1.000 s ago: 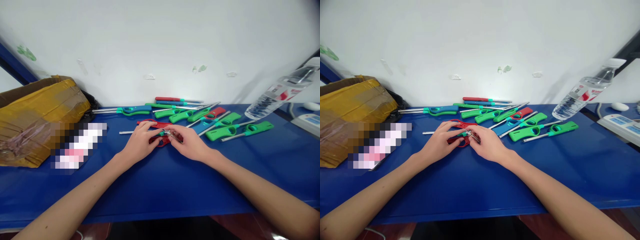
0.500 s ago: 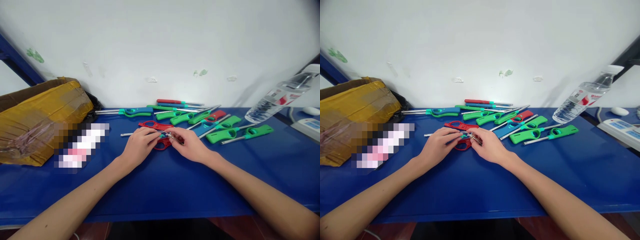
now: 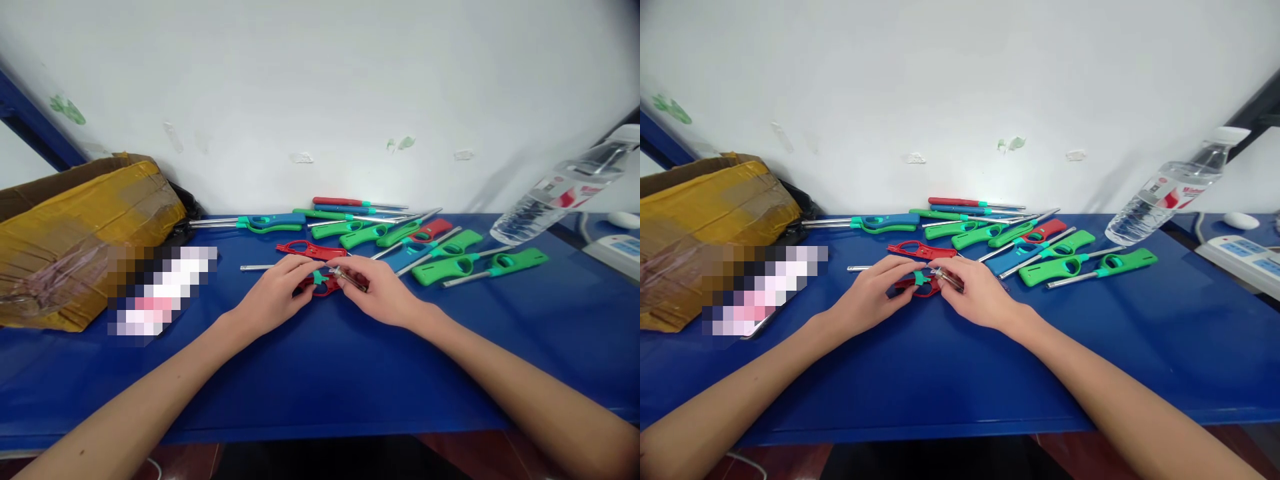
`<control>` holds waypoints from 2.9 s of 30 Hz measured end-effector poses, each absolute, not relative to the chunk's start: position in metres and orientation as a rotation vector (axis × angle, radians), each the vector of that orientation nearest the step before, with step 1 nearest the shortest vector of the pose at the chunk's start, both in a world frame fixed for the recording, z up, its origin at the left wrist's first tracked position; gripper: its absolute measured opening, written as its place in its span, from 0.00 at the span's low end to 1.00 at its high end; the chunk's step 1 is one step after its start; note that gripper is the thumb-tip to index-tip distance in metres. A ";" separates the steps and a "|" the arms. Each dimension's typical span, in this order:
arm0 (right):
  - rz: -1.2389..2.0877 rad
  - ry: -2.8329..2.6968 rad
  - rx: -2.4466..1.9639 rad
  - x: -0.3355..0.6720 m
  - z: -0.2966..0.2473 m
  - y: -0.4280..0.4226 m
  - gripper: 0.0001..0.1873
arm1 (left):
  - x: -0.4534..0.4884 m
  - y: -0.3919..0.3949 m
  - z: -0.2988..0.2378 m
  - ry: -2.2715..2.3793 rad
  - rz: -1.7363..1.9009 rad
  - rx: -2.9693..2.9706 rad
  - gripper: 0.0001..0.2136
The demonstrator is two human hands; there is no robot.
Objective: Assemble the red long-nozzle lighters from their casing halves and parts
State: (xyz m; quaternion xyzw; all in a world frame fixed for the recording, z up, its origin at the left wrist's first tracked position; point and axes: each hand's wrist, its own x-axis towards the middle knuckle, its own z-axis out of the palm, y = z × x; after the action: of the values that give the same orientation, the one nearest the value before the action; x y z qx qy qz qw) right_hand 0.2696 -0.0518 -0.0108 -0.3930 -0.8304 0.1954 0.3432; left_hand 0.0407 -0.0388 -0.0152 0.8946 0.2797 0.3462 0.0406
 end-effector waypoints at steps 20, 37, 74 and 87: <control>0.711 -2.141 -0.988 0.270 -0.006 -0.055 0.14 | 0.032 -0.032 -0.020 0.711 1.074 2.850 0.12; 0.763 -2.091 -1.015 0.270 -0.008 -0.056 0.13 | 0.038 -0.036 -0.017 0.723 1.044 2.692 0.10; 0.862 -2.088 -1.011 0.265 -0.001 -0.065 0.13 | 0.040 -0.039 -0.017 0.878 1.123 2.665 0.11; 0.629 -2.169 -0.995 0.263 -0.001 -0.068 0.13 | 0.044 -0.042 -0.016 1.025 1.111 2.729 0.05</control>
State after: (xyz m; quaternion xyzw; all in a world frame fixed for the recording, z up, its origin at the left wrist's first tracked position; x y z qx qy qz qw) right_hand 0.2625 -0.0680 -0.0005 -0.3804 -0.8296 0.2406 0.3305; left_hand 0.0441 -0.0424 -0.0158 0.8747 0.3286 0.3562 0.0109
